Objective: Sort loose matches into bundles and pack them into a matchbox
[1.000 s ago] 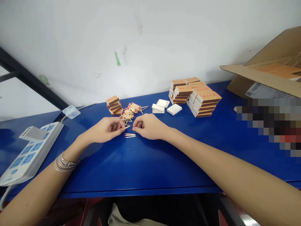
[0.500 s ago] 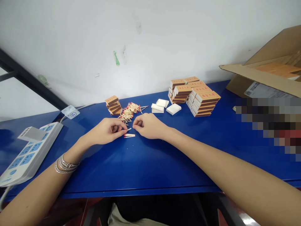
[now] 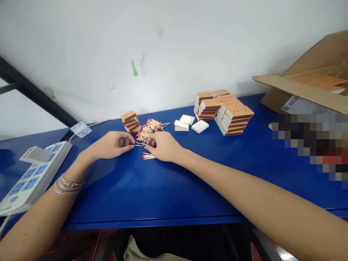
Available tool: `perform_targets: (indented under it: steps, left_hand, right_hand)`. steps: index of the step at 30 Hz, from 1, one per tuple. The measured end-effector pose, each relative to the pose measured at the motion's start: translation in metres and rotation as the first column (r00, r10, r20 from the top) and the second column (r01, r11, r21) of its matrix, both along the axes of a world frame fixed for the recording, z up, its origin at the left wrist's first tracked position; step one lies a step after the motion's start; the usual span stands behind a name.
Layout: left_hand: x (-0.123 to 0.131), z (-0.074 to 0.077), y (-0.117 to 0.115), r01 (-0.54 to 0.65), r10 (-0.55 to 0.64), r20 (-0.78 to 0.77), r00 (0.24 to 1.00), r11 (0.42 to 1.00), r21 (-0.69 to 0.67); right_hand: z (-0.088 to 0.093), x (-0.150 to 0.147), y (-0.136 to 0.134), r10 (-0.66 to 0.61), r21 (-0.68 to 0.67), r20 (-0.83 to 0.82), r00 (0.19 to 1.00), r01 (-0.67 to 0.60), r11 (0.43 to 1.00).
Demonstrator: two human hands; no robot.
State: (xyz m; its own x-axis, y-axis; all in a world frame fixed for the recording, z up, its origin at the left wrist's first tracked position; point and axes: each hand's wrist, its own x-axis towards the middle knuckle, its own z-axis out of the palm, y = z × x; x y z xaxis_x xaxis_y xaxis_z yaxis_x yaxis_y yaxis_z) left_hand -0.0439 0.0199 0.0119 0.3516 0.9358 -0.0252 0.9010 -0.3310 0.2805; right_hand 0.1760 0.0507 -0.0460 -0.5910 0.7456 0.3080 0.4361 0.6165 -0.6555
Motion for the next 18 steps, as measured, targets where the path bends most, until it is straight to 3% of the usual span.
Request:
perform_targets:
  steps: [4,9,15,18]
  left_hand:
    - [0.005,-0.003,-0.002,0.027,-0.027,0.006,1.000,1.000,-0.008]
    - [0.014,-0.006,-0.004,0.060,-0.059,0.080,0.995,0.998,-0.009]
    - [0.020,-0.008,-0.006,0.130,-0.130,0.070,0.989,0.991,0.012]
    - [0.019,-0.008,-0.006,0.105,-0.108,0.080,0.991,0.994,0.040]
  right_hand:
    - [-0.001,-0.006,0.002,-0.015,0.031,0.001,1.000,0.015,0.999]
    - [0.008,0.010,0.003,-0.027,-0.055,-0.070,0.997,0.023,0.998]
    - [0.020,0.030,0.002,0.206,-0.153,0.039,0.978,-0.198,0.968]
    - [0.019,0.031,0.002,0.196,-0.168,0.083,0.977,-0.180,0.969]
